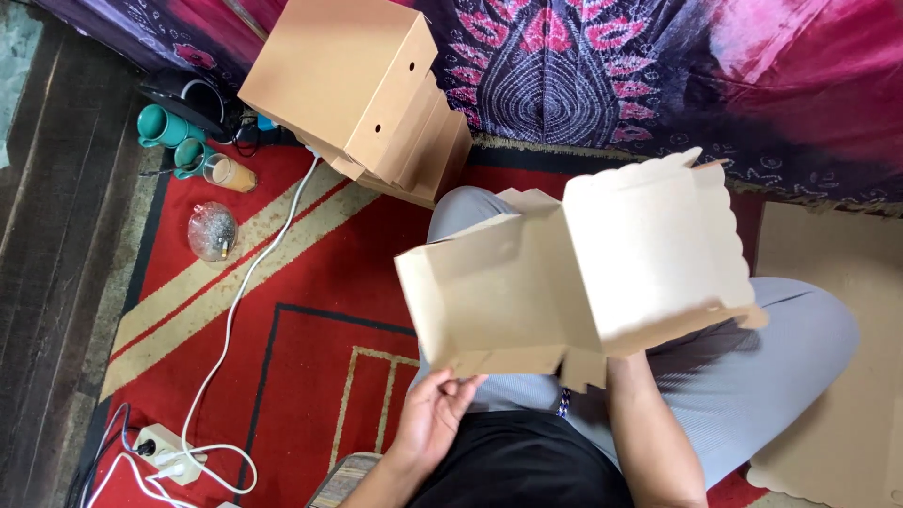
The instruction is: Folding and assembling cardboard boxes from flat sheets.
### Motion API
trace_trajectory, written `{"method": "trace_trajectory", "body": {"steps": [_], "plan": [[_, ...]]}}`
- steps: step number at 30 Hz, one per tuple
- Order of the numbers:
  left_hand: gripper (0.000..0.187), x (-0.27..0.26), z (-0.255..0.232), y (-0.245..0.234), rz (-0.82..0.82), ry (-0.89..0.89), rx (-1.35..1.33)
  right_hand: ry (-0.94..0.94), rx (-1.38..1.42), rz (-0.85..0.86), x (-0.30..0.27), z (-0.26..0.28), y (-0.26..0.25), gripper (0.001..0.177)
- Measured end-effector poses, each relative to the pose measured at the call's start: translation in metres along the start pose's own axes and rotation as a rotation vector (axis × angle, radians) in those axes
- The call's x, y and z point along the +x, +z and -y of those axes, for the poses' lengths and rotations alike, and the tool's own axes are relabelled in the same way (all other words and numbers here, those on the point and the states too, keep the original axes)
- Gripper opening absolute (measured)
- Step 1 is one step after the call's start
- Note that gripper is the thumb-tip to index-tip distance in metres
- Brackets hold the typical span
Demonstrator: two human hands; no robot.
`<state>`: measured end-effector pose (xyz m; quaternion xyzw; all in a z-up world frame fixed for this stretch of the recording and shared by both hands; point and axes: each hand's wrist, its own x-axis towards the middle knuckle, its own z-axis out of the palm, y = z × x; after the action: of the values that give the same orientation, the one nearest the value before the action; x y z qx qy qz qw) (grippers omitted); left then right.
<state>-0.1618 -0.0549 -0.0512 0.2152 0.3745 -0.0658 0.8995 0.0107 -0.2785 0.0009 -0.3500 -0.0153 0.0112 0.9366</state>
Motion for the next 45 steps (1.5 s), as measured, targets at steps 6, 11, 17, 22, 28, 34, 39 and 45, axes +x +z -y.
{"method": "trace_trajectory", "body": {"steps": [6,11,17,22,28,34,39,45], "plan": [[0.023,-0.014,0.004,0.032,0.090,-0.179,0.260,-0.166,0.123,0.003,-0.002,-0.026,-0.043,0.078],[0.023,-0.007,0.007,0.033,0.065,-0.191,0.352,-0.190,0.261,0.098,-0.017,-0.072,-0.118,0.074],[0.021,-0.001,0.005,0.031,0.029,-0.208,0.483,-0.129,0.101,0.104,-0.016,-0.083,-0.121,0.060],[0.026,-0.009,0.000,0.041,0.034,-0.208,0.770,-0.255,-0.241,0.092,-0.005,-0.057,-0.108,0.034],[0.041,-0.021,-0.020,0.060,0.198,-0.073,1.375,-0.018,-0.207,-0.115,0.006,-0.037,-0.109,0.040],[0.031,-0.048,-0.065,0.105,0.304,0.041,1.480,0.103,-0.111,-0.137,0.010,-0.023,-0.110,0.038],[0.015,-0.020,-0.096,0.132,0.124,0.908,1.369,0.108,0.054,-0.167,0.015,-0.021,-0.098,0.035],[0.027,-0.002,-0.099,0.178,0.329,0.742,1.275,0.136,0.226,-0.190,0.015,0.023,-0.011,0.052]]}}
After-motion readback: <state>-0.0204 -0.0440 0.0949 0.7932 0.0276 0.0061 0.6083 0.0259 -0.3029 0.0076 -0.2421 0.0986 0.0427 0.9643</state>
